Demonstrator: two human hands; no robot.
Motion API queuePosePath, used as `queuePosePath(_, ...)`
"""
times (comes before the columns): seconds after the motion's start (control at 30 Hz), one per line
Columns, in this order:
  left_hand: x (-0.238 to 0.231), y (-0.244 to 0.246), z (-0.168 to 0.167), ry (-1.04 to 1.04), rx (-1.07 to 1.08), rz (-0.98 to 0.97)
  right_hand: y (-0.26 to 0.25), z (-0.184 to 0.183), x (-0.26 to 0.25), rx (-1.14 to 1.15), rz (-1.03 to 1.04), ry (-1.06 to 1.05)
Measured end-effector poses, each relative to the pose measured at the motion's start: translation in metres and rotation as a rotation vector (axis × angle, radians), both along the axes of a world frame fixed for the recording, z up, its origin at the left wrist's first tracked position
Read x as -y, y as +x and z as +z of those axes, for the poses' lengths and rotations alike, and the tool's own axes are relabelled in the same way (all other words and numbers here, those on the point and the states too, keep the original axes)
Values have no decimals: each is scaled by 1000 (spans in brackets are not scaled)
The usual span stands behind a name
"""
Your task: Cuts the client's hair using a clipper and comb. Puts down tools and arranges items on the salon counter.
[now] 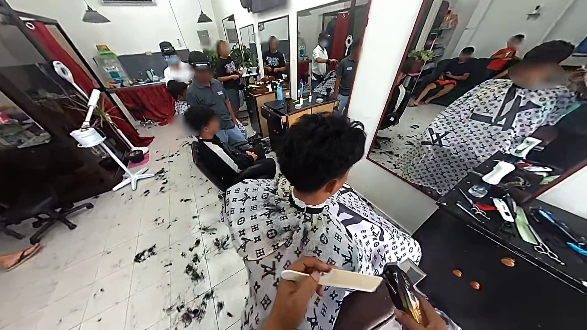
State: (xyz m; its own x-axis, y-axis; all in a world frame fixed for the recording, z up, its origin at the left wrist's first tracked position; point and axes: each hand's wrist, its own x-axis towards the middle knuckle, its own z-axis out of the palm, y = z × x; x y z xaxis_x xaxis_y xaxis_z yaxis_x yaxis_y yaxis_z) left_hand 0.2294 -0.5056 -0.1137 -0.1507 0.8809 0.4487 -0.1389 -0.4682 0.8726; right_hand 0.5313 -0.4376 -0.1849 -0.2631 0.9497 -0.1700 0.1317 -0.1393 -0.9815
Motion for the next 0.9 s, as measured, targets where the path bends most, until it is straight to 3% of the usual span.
queuePosePath(0.2,-61,105,-24,-57,-208,-92,93,-22,-94,32,-174,2)
queuePosePath(0.37,-150,208,-52,-117,-283,-57,218,-35,-183,43,-310,-64)
queuePosePath(0.53,-225,304,-66,-162,-343,-96,360,-79,-274,289,-536,-161)
queuePosePath(0.7,-279,353,-87,-273,-453,-110,458,-119,-366,544,-722,-321)
queuePosePath(0.9,-363,378,-112,-257,-490,-182,509,-143,-452,708,-721,-291)
